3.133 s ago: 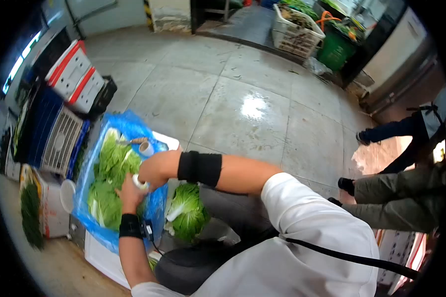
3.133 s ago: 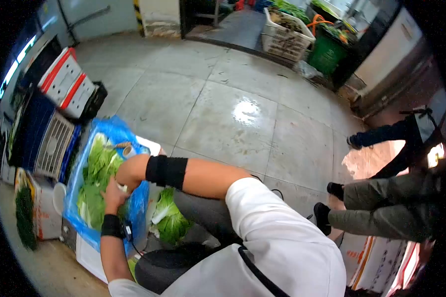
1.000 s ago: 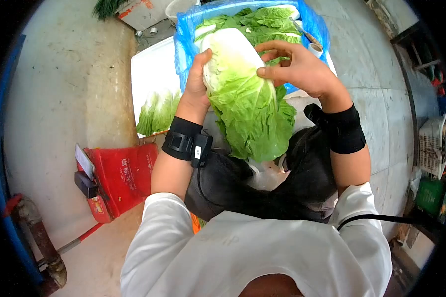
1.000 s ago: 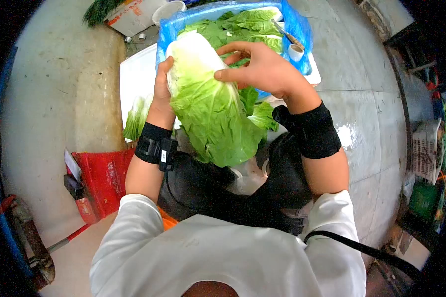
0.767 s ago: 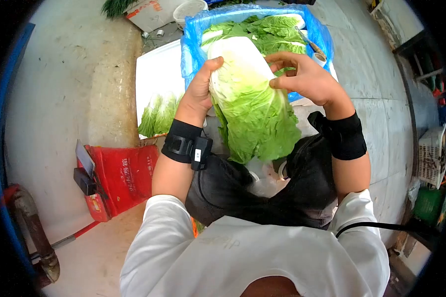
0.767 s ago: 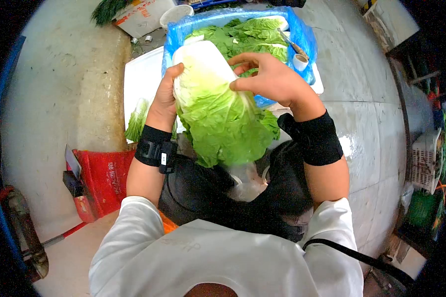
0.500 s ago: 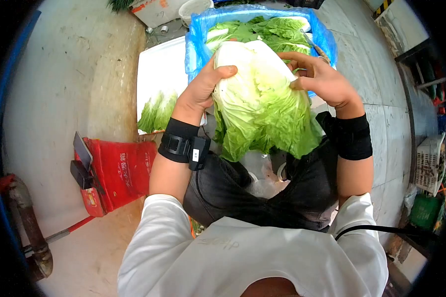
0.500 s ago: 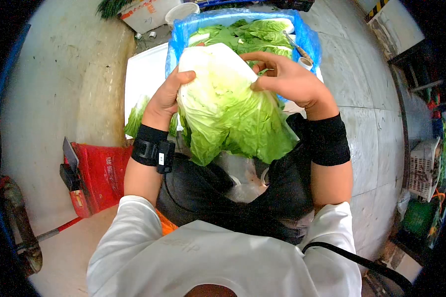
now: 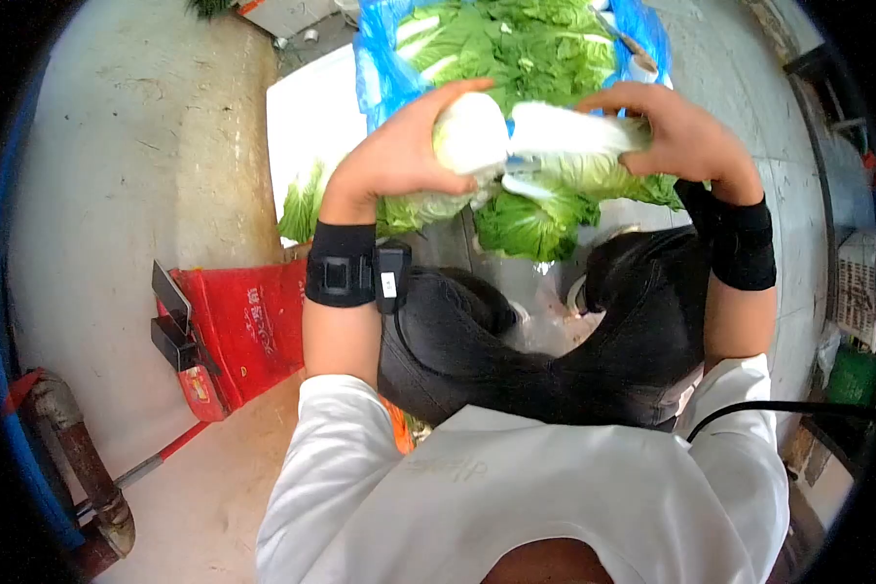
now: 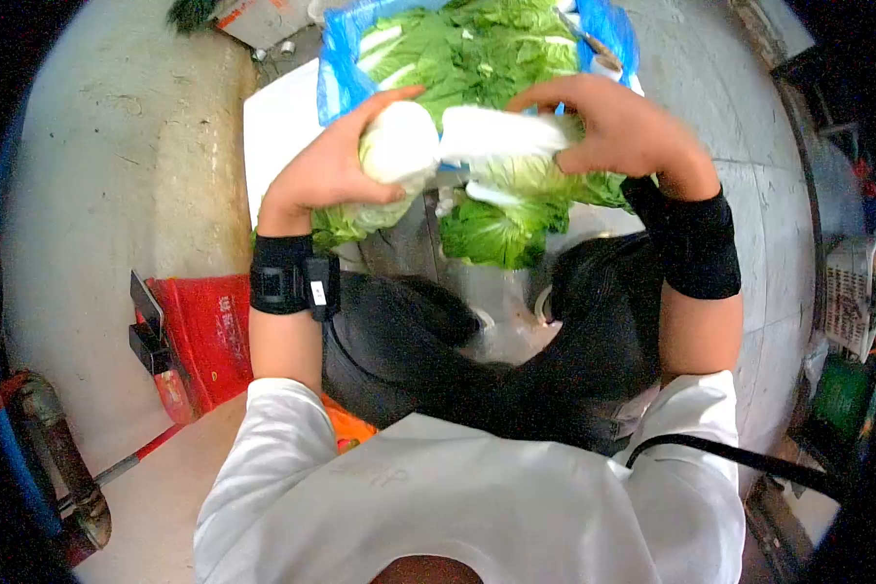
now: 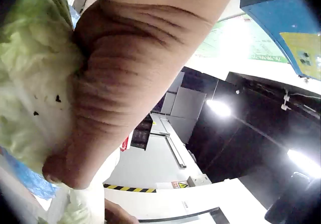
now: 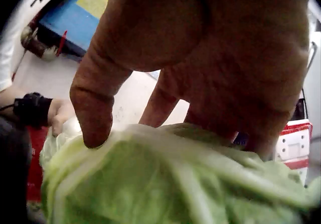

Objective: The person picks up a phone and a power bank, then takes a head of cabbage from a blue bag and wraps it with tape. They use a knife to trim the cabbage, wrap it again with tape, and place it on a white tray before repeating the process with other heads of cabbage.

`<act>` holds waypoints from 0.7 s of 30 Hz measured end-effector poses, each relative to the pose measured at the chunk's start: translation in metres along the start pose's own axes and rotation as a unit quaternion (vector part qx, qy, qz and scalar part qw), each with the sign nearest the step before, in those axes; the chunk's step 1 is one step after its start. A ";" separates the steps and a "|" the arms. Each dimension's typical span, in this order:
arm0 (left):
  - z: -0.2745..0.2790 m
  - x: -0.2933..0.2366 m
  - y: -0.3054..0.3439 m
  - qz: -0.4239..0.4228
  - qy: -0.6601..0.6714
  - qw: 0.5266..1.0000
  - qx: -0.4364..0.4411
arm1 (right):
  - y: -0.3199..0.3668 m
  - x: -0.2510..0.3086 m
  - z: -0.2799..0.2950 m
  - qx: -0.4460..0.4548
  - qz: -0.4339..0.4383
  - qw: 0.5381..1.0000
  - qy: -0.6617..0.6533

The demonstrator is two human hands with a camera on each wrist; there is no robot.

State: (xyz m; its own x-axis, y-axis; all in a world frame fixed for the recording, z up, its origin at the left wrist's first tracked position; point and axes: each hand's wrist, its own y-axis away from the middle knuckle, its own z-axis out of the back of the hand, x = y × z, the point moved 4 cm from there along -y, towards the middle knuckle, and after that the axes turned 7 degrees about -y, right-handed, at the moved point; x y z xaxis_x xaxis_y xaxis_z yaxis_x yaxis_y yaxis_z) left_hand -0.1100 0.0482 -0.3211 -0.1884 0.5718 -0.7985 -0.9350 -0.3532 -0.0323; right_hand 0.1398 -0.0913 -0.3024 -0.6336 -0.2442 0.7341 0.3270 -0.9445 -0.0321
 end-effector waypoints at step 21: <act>-0.030 -0.003 -0.012 0.063 0.318 0.916 -0.235 | -0.022 0.016 -0.032 -0.130 -0.039 0.983 -0.123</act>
State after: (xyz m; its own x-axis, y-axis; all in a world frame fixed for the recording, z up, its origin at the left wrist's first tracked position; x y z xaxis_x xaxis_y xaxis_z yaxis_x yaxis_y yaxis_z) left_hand -0.0891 0.0287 -0.3359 0.0663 0.0102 -0.9977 -0.6563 -0.7528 -0.0513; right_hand 0.1000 -0.0811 -0.3118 -0.4502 -0.1388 0.8821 0.0733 -0.9903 -0.1184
